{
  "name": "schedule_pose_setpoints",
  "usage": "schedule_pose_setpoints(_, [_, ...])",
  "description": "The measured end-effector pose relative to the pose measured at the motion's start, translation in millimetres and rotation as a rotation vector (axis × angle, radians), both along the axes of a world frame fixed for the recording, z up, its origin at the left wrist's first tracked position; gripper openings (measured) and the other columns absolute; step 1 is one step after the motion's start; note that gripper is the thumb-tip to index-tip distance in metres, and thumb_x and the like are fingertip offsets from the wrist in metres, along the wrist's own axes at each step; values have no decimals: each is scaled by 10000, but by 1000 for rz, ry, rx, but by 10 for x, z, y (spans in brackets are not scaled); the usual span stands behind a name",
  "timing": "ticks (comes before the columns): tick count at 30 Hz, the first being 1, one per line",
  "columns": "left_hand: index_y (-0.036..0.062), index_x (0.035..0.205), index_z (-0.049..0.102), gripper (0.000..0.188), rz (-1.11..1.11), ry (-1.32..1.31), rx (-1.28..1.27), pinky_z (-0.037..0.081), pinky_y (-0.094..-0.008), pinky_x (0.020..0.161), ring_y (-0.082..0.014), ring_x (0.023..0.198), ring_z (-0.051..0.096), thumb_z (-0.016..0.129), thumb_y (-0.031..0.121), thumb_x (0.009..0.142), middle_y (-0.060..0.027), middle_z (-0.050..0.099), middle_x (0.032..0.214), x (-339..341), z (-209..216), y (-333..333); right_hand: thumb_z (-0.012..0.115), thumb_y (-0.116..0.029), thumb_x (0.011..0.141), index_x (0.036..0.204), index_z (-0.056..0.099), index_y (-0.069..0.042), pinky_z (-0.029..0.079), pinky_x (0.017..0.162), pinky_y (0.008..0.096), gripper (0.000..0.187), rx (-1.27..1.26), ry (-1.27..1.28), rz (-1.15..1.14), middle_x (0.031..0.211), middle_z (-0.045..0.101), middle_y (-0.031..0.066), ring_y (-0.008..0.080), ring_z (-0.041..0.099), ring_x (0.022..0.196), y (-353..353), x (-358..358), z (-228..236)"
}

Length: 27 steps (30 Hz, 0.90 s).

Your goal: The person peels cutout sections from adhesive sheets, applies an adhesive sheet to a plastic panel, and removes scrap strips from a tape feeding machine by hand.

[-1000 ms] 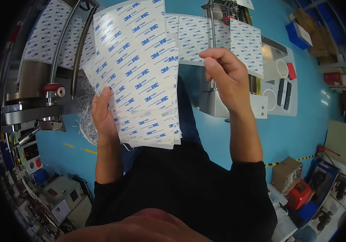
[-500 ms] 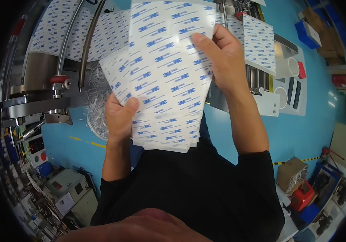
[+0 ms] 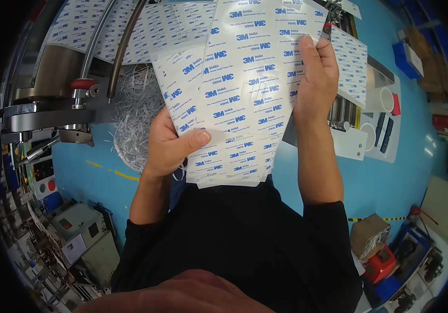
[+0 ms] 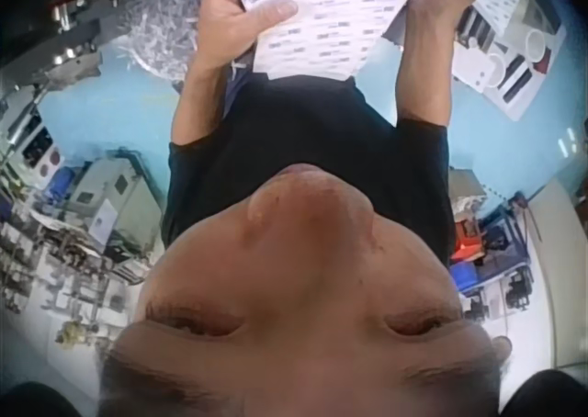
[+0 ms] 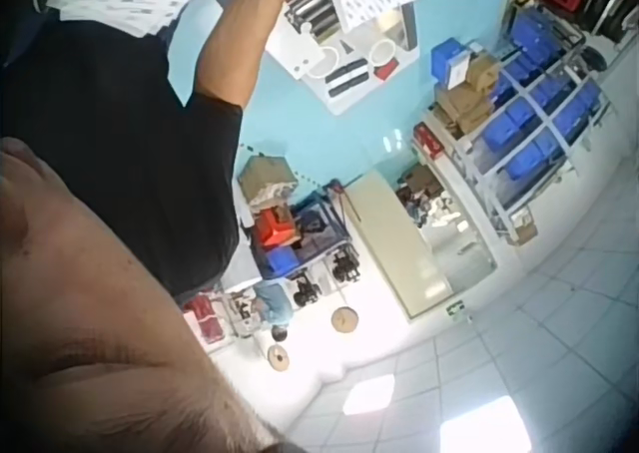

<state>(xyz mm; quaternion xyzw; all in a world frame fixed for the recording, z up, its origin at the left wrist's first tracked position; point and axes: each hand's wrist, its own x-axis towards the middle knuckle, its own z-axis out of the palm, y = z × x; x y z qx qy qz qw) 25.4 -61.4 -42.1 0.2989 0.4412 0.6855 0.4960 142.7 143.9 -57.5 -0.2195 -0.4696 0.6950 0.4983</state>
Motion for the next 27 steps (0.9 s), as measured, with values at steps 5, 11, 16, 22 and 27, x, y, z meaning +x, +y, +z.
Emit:
schedule_pose_setpoints(5, [-57,1175,468,475,-34,16,4,489,-330,835,-207,991,599,698,55,774,-180,602,1099,12,32,-23,538,-171,908,912,540,-44,443,674,167,127,-38,-17,5,867,625,37,45,563,731,-39,10,49])
schedule_pose_setpoints(11, [-65,1180,460,496,-46,46,20,486,-335,835,-212,995,598,703,52,765,-189,599,1103,27,49,-36,522,-160,913,942,535,-28,455,690,176,136,-69,56,49,888,632,54,60,580,753,-20,26,57])
schedule_pose_setpoints(16, [-65,1184,459,497,-48,40,32,482,-331,837,-210,997,596,700,51,766,-190,600,1102,34,67,-50,515,-161,915,970,534,-19,460,701,179,154,-62,55,38,905,636,65,70,589,764,-15,38,83])
schedule_pose_setpoints(22, [-65,1180,464,485,-49,41,37,483,-329,831,-212,993,597,695,48,769,-191,601,1100,30,76,-64,517,-164,914,974,534,-17,458,700,173,160,-46,53,38,906,637,68,70,592,766,-19,52,106])
schedule_pose_setpoints(27, [-64,1176,469,477,-51,47,43,487,-327,823,-210,986,599,693,50,772,-190,602,1099,23,70,-68,448,-159,942,970,523,-4,510,591,175,174,-11,56,-7,865,647,102,95,638,687,-17,32,115])
